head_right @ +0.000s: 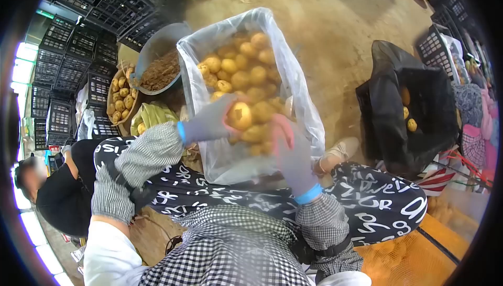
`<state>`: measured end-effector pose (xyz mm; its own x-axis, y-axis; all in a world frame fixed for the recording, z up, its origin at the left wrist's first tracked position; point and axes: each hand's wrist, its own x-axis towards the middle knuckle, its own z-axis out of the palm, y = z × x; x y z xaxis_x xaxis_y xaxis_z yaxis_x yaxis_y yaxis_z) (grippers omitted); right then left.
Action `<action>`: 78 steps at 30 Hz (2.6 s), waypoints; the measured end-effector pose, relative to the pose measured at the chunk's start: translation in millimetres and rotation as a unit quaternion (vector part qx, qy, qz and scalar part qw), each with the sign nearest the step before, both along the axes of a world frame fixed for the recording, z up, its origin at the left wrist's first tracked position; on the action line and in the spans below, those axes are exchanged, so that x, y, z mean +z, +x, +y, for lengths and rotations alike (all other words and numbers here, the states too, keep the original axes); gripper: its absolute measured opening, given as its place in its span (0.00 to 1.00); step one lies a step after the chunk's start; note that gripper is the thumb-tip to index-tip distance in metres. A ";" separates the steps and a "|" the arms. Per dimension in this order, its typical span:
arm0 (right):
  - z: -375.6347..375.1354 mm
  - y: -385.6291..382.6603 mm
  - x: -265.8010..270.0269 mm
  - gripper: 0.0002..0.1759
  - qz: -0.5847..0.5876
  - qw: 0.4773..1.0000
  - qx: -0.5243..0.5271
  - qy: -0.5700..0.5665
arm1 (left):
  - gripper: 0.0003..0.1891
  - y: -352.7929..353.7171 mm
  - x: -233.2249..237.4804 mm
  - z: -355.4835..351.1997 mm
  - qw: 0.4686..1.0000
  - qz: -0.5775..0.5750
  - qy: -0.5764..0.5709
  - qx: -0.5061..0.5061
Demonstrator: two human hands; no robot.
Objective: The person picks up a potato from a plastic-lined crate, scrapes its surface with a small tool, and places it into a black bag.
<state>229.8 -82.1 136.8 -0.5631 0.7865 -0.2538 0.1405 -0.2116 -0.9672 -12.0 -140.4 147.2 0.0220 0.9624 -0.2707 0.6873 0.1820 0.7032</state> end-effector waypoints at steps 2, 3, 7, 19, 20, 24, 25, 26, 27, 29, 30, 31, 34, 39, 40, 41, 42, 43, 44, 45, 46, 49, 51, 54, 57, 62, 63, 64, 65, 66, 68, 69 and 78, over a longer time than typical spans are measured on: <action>0.3 -1.8 -0.3 0.25 0.089 0.982 0.044 -0.160 | 0.43 25.4 20.7 -9.9 0.992 -0.081 0.093 -0.012; -0.1 -2.3 -9.0 0.29 0.140 0.969 0.088 -0.183 | 0.45 36.7 24.1 -15.9 0.983 -0.121 0.139 -0.018; -10.1 -1.7 -4.4 0.25 0.222 0.945 0.115 -0.212 | 0.41 75.0 20.3 -35.9 0.936 -0.305 0.166 0.055; -38.6 -17.2 -3.1 0.30 0.144 0.959 0.095 -0.224 | 0.27 88.6 -25.6 -69.2 0.847 -0.472 0.130 0.208; -39.5 -19.0 -2.8 0.30 0.136 0.961 0.096 -0.221 | 0.26 81.9 -26.6 -68.6 0.863 -0.444 0.138 0.197; -39.6 -28.4 2.7 0.34 0.144 0.968 0.119 -0.166 | 0.25 73.9 -32.6 -66.7 0.800 -0.540 0.142 0.221; -39.8 -30.5 2.3 0.38 0.151 0.972 0.111 -0.139 | 0.25 74.4 -33.2 -64.9 0.794 -0.528 0.153 0.260; -40.7 -32.4 0.5 0.42 0.157 0.976 0.102 -0.113 | 0.25 76.2 -33.5 -62.7 0.786 -0.516 0.163 0.299; -39.4 -34.3 -3.3 0.46 0.164 0.978 0.092 -0.085 | 0.25 76.3 -34.8 -59.9 0.778 -0.503 0.172 0.335; -31.9 -35.9 -13.5 0.48 0.163 0.982 0.084 -0.035 | 0.26 64.9 -50.3 -65.0 0.800 -0.507 0.169 0.271; -28.6 -34.9 -13.8 0.47 0.138 0.987 0.084 -0.010 | 0.27 63.2 -55.6 -67.3 0.809 -0.510 0.166 0.240; -24.4 -35.2 -13.4 0.47 0.115 0.990 0.085 0.016 | 0.28 63.9 -43.1 -65.4 0.785 -0.555 0.122 0.246; -21.2 -38.5 -12.1 0.43 0.026 0.978 0.125 0.163 | 0.35 61.9 -19.8 -66.9 0.722 -0.636 0.059 0.267; -19.8 -39.6 7.8 0.35 0.057 0.991 0.124 0.018 | 0.44 63.9 -45.0 -63.0 0.692 -0.646 0.146 0.289; -23.4 -38.0 7.7 0.34 0.069 0.990 0.120 -0.008 | 0.43 65.6 -46.0 -67.6 0.702 -0.636 0.142 0.286; -22.5 -37.7 3.7 0.33 0.055 0.991 0.123 0.028 | 0.41 65.6 -46.9 -68.5 0.714 -0.626 0.138 0.282; -19.4 -37.6 -4.1 0.32 0.041 0.989 0.125 0.064 | 0.40 65.1 -47.2 -67.4 0.725 -0.616 0.135 0.277; -16.6 -36.3 -12.0 0.31 0.026 0.986 0.128 0.100 | 0.40 65.0 -47.8 -65.9 0.732 -0.606 0.140 0.278; -13.9 -34.4 -21.4 0.30 0.004 0.981 0.094 0.169 | 0.40 64.7 -48.6 -64.6 0.739 -0.595 0.145 0.280; -12.3 -35.0 -26.5 0.29 -0.018 0.970 0.061 0.237 | 0.40 65.6 -48.9 -64.6 0.746 -0.584 0.152 0.282; -12.0 -32.9 -27.8 0.29 -0.015 0.968 0.038 0.246 | 0.39 66.8 -48.8 -64.2 0.731 -0.597 0.160 0.288; -15.7 -31.9 -2.2 0.28 0.039 0.987 -0.013 0.157 | 0.37 66.0 -47.1 -63.3 0.702 -0.616 0.176 0.311; -18.7 -28.8 -14.3 0.29 0.018 0.984 0.025 0.177 | 0.35 64.8 -47.0 -61.6 0.701 -0.609 0.169 0.331; -27.9 -27.5 -20.3 0.31 -0.009 0.982 0.071 0.173 | 0.35 68.0 -53.6 -60.4 0.702 -0.604 0.180 0.331; -40.1 -35.6 -16.0 0.29 -0.032 0.965 0.112 0.235 | 0.35 68.8 -54.7 -60.6 0.725 -0.577 0.182 0.328; -41.8 -39.3 2.3 0.24 -0.083 0.956 0.087 0.267 | 0.35 71.7 -61.8 -62.0 0.730 -0.576 0.168 0.327; -37.6 -39.5 3.5 0.24 -0.075 0.970 0.053 0.227 | 0.35 72.3 -60.3 -61.1 0.737 -0.568 0.164 0.327; -33.9 -38.6 -2.1 0.24 -0.063 0.964 0.063 0.249 | 0.35 72.6 -58.5 -61.5 0.752 -0.548 0.172 0.324; -30.2 -37.2 -12.4 0.23 -0.052 0.958 0.072 0.271 | 0.35 72.1 -55.8 -61.7 0.766 -0.528 0.178 0.321; -28.4 -38.3 -12.7 0.23 -0.041 0.952 0.080 0.293 | 0.35 71.8 -54.2 -61.4 0.779 -0.509 0.185 0.316; -31.4 -36.2 -4.8 0.23 -0.076 0.944 0.094 0.308 | 0.34 71.3 -64.2 -62.7 0.834 -0.407 0.190 0.322; -33.0 -36.7 -0.4 0.22 -0.093 0.939 0.103 0.315 | 0.33 71.6 -66.3 -63.6 0.857 -0.353 0.191 0.324; -44.4 -33.0 -22.8 0.26 -0.121 0.936 0.103 0.314 | 0.32 70.9 -63.7 -64.7 0.888 -0.265 0.194 0.323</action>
<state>196.8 -126.5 114.0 -0.7047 0.7047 0.0821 0.3473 0.4435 -0.8262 59.0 -205.0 83.5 -0.5433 0.8389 -0.0316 0.0824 0.0907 0.9925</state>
